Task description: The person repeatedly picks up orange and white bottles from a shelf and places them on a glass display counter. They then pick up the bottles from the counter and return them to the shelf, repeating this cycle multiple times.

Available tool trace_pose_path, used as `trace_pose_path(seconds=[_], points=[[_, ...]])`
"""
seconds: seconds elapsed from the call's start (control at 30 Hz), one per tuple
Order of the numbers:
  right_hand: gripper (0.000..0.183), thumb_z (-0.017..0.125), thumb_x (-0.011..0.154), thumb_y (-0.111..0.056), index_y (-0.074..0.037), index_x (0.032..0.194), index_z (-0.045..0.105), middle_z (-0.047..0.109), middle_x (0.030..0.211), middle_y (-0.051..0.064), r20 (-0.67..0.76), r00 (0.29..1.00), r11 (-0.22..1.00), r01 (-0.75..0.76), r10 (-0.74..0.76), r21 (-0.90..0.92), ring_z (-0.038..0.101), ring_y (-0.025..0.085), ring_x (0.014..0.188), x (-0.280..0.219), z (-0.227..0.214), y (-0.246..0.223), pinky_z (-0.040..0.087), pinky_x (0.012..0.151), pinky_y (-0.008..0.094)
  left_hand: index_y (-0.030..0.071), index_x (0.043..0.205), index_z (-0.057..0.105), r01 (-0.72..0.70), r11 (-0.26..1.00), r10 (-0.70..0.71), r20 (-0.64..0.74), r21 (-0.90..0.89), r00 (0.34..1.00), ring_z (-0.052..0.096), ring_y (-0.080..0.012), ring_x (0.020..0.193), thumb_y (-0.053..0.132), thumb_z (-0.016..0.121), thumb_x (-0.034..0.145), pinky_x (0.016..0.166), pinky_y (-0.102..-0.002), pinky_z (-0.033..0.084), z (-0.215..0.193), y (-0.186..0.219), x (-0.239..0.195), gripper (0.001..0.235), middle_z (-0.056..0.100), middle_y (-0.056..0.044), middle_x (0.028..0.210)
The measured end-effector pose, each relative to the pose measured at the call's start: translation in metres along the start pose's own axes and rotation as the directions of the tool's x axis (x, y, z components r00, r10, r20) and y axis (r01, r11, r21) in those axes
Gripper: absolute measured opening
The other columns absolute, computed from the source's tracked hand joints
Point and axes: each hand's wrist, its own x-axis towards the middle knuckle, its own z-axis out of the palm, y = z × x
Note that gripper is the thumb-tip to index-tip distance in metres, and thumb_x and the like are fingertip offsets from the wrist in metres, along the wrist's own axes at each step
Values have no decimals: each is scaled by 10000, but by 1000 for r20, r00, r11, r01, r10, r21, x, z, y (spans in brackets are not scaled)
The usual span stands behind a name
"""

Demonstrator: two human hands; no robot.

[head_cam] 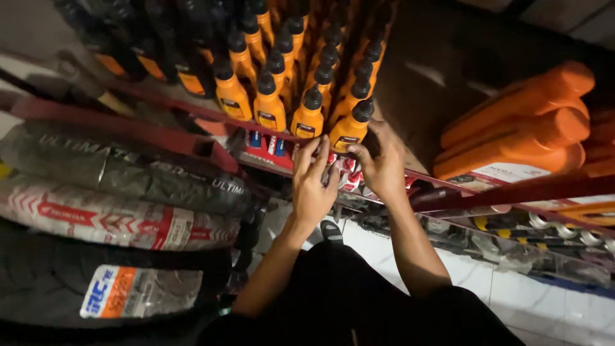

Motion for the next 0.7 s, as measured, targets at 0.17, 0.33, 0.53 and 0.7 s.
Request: trace_pose_path(seconds=[0.17,0.33,0.53,0.7], points=[[450,800,871,-20,18,1266,588,686,1173,221,-1,1000,998,29,-29,-60,673,407,1111,-2,2,-2,515,981,442,-48,1426,565,-42,998,42,-12,46,999,578,-387,1212,57,747,910,1013,-443,504,2,2,0,557,571,-226,1349],[468,779,889,-21,22,1290,542,678,1142,251,41,991,989,-127,131,-78,660,454,1069,3,8,-3,523,890,456,-72,1428,545,-13,1000,12,35,14,999,582,-396,1205,73,738,929,975,-427,520,3,2,4,554,544,-248,1350],[497,787,901,-68,-12,1328,538,721,1137,239,118,985,992,-129,130,-15,717,424,1044,6,0,-6,571,815,423,-83,1448,519,19,1000,-18,13,-23,1000,599,-402,1220,76,702,943,990,-415,531,5,5,-2,560,532,-257,1380],[562,836,848,-135,-31,1321,550,694,1196,220,131,973,981,-186,191,-51,701,380,1062,9,-2,-6,546,866,421,-59,1474,500,96,992,-97,-7,-85,995,618,-390,1219,69,662,968,1014,-395,535,8,2,-6,547,517,-253,1409]])
